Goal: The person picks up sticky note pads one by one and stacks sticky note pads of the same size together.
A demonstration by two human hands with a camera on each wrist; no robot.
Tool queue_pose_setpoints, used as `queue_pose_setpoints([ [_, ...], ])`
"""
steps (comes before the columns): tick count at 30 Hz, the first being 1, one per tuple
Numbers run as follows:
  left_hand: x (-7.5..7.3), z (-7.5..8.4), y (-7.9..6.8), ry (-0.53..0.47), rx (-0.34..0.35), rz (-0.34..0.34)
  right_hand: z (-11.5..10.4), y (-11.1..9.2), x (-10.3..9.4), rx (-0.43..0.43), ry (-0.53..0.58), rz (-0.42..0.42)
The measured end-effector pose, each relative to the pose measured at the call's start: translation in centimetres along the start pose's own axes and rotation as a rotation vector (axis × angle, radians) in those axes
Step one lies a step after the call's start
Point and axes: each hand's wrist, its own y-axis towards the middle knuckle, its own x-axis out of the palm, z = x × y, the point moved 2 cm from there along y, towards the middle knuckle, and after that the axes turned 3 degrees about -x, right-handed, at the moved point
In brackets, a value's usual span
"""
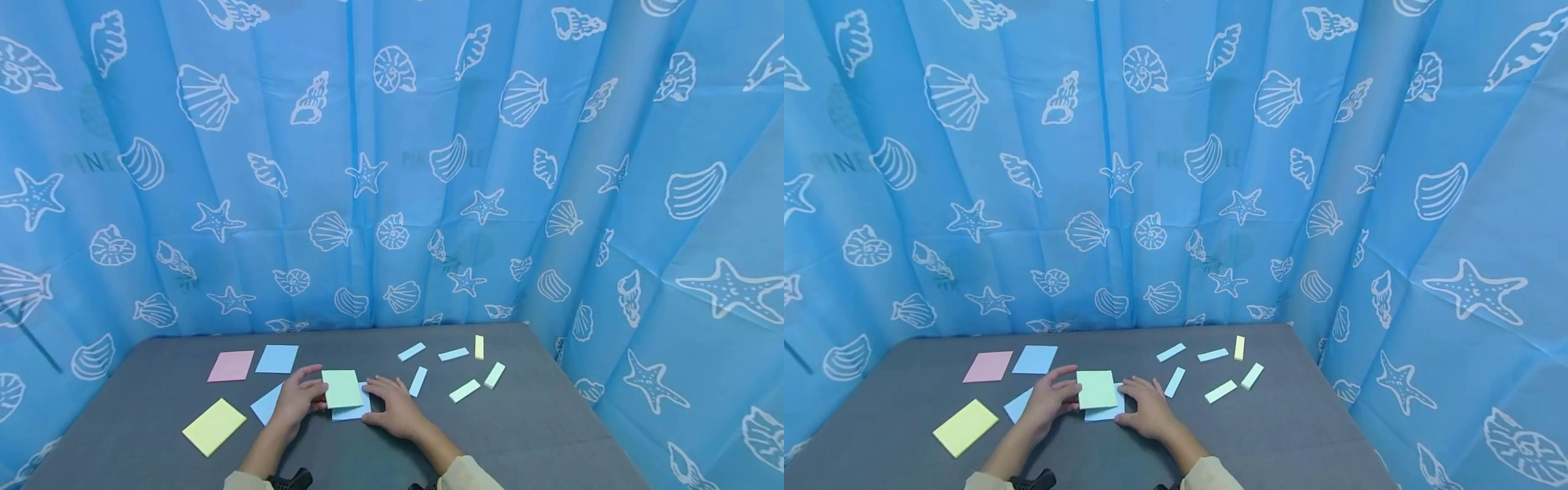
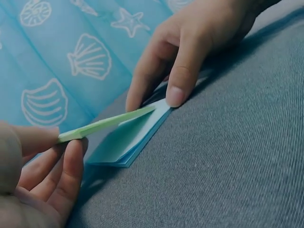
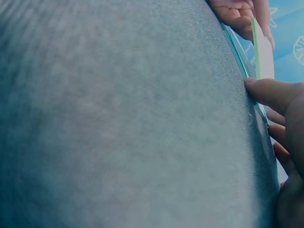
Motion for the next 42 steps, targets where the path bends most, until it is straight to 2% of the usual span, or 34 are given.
queue_pose_setpoints([
  [5,0.0,0.1,-0.3,0.041,0.026,-0.039,0.0,0.0,0.0,0.012,0.002,-0.004],
  [10,0.5,0.2,-0.6,0.132,0.088,-0.003,-0.1,-0.1,-0.1,-0.001,0.009,0.001],
  [14,1.0,0.3,-0.6,0.265,0.153,0.024,-0.2,-0.1,-0.2,-0.023,0.017,0.007],
  [20,1.6,0.4,-0.7,0.463,0.233,0.039,-0.2,-0.1,-0.2,-0.012,0.013,-0.009],
  [26,1.8,0.5,-0.6,0.636,0.271,0.109,-0.2,-0.1,-0.3,-0.002,0.019,-0.017],
  [30,1.8,0.7,-0.6,0.674,0.278,0.135,-0.3,-0.1,-0.4,-0.001,0.032,-0.022],
  [42,1.8,0.7,-1.0,0.715,0.255,0.153,-0.5,-0.2,-0.6,-0.009,0.018,-0.025],
])
